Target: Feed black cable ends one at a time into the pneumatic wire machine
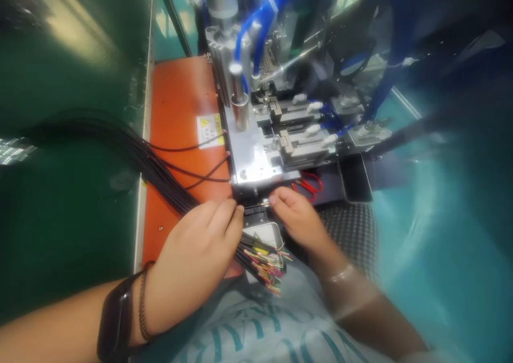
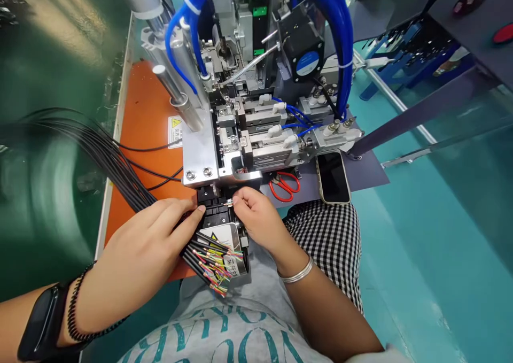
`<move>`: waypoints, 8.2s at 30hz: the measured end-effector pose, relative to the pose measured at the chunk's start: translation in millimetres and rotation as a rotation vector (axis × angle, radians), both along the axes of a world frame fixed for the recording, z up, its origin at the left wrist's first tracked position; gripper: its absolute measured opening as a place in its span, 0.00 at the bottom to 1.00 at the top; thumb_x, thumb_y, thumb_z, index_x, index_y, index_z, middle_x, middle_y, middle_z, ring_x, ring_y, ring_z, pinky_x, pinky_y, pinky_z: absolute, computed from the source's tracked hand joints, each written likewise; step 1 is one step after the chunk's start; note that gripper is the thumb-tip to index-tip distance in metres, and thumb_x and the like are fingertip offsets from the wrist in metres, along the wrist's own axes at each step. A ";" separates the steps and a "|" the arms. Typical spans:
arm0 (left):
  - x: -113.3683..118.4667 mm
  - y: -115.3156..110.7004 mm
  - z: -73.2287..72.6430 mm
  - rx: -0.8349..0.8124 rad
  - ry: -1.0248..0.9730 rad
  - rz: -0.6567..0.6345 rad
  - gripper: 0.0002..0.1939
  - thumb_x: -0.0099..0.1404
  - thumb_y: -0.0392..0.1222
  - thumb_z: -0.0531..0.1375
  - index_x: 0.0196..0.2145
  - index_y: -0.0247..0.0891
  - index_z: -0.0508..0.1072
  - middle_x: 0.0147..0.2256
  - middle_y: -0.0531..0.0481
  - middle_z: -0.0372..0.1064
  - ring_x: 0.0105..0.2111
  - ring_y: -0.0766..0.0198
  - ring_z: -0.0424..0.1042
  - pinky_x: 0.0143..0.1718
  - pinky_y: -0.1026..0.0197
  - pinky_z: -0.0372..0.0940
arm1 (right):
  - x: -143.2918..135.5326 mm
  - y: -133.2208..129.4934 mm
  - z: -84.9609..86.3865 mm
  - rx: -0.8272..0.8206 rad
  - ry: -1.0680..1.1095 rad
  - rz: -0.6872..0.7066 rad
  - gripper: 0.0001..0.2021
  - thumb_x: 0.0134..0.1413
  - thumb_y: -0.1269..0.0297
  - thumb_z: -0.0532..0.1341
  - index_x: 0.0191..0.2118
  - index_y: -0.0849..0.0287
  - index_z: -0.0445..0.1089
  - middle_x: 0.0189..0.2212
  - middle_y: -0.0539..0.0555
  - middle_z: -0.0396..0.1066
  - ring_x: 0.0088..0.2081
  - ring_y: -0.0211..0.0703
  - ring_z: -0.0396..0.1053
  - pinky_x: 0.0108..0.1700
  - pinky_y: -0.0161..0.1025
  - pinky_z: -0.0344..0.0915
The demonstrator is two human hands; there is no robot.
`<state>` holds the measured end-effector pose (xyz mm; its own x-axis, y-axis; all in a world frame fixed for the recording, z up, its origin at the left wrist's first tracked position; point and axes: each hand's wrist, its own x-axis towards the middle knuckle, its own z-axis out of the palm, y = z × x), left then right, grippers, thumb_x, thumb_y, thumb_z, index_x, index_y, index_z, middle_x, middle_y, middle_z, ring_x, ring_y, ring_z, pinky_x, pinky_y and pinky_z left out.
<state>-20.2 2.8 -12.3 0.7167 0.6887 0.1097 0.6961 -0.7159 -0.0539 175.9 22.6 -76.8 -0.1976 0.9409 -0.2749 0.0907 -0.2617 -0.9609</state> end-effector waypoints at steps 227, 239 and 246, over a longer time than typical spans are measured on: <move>1.1 8.6 -0.7 0.067 -0.153 0.002 0.12 0.64 0.35 0.51 0.45 0.32 0.65 0.30 0.48 0.65 0.29 0.61 0.65 0.28 0.59 0.63 | -7.5 -29.2 20.5 0.863 -0.356 -0.169 0.05 0.54 0.73 0.62 0.36 0.57 0.72 0.33 0.51 0.72 0.37 0.40 0.67 0.42 0.39 0.65; 0.2 8.3 -3.3 0.076 -0.122 0.001 0.13 0.60 0.33 0.51 0.43 0.33 0.64 0.29 0.49 0.61 0.28 0.60 0.63 0.26 0.59 0.61 | -12.5 -28.3 25.1 0.791 -0.527 -0.101 0.04 0.57 0.70 0.59 0.31 0.58 0.71 0.29 0.51 0.72 0.33 0.42 0.65 0.38 0.42 0.62; 1.4 8.5 -2.3 0.042 -0.116 -0.037 0.11 0.58 0.35 0.52 0.39 0.33 0.66 0.28 0.49 0.60 0.27 0.60 0.61 0.25 0.58 0.59 | -15.9 -25.3 27.9 0.773 -0.390 -0.219 0.03 0.57 0.71 0.60 0.34 0.58 0.71 0.31 0.52 0.73 0.36 0.41 0.67 0.41 0.40 0.64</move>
